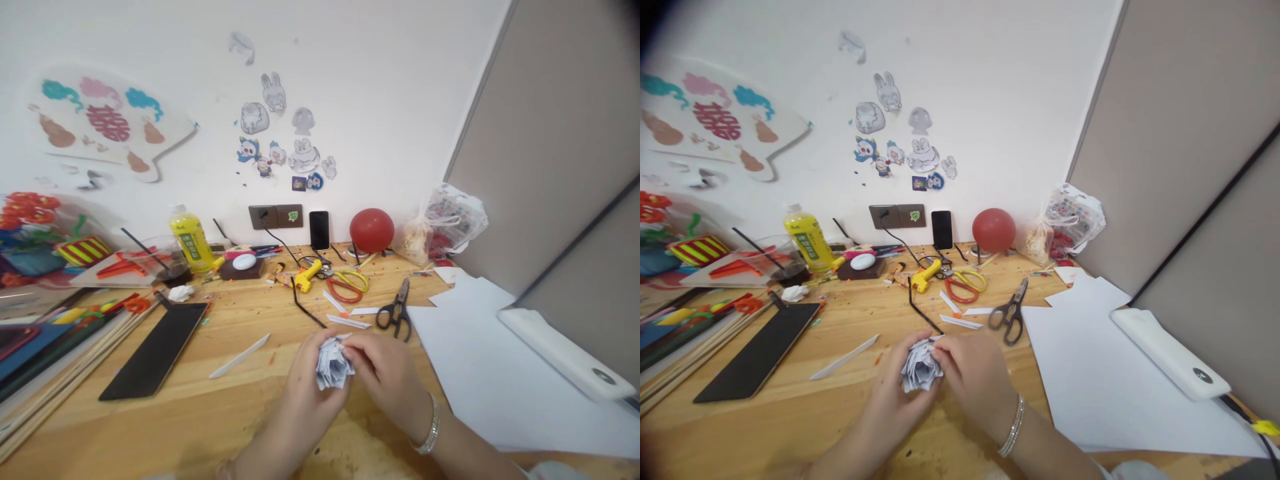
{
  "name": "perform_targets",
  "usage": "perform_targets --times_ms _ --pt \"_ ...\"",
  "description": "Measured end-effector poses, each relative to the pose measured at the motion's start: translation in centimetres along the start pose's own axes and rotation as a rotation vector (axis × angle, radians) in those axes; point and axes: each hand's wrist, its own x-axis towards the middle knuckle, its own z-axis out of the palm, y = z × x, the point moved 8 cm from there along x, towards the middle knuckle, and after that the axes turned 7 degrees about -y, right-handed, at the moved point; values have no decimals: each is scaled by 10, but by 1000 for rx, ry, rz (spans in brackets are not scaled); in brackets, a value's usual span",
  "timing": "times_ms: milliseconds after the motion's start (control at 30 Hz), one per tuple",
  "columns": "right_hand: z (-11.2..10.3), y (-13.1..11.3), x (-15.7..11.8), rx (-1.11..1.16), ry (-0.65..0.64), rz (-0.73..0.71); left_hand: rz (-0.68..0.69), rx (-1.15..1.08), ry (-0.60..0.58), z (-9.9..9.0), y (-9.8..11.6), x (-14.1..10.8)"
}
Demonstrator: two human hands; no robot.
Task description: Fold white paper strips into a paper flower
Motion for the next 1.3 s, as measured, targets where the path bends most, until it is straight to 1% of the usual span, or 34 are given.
perform_targets --times_ms 167,267,433,500,600,667,733,867,967,1100,1200,1300 --pt "0 1 0 32 0 15 27 70 -26 2 2 0" --pt "2 3 -1 67 -9 29 36 69 -26 2 4 1" --pt "2 7 -1 133 -4 59 12 48 -26 1 4 1" --pt "-1 9 -1 157 10 74 6 39 -22 0 4 1" --pt "-13 12 0 167 71 80 8 41 -28 -1 4 1" --pt "-19 10 1 144 72 41 22 51 -52 0 5 1" --pt "-21 2 3 85 44 -58 45 60 -89 2 7 2" --pt "-18 -11 1 -45 1 -258 83 57 -154 7 8 3" --pt "-15 -14 -2 -107 -15 -335 92 67 -188 9 8 3" --pt "-13 -12 -5 -131 -44 -358 87 72 -220 11 7 4" --pt "-11 -8 -3 -121 -76 -317 81 64 -245 12 7 5" --pt "-7 -5 -1 -118 -142 -281 98 52 -282 15 10 6"
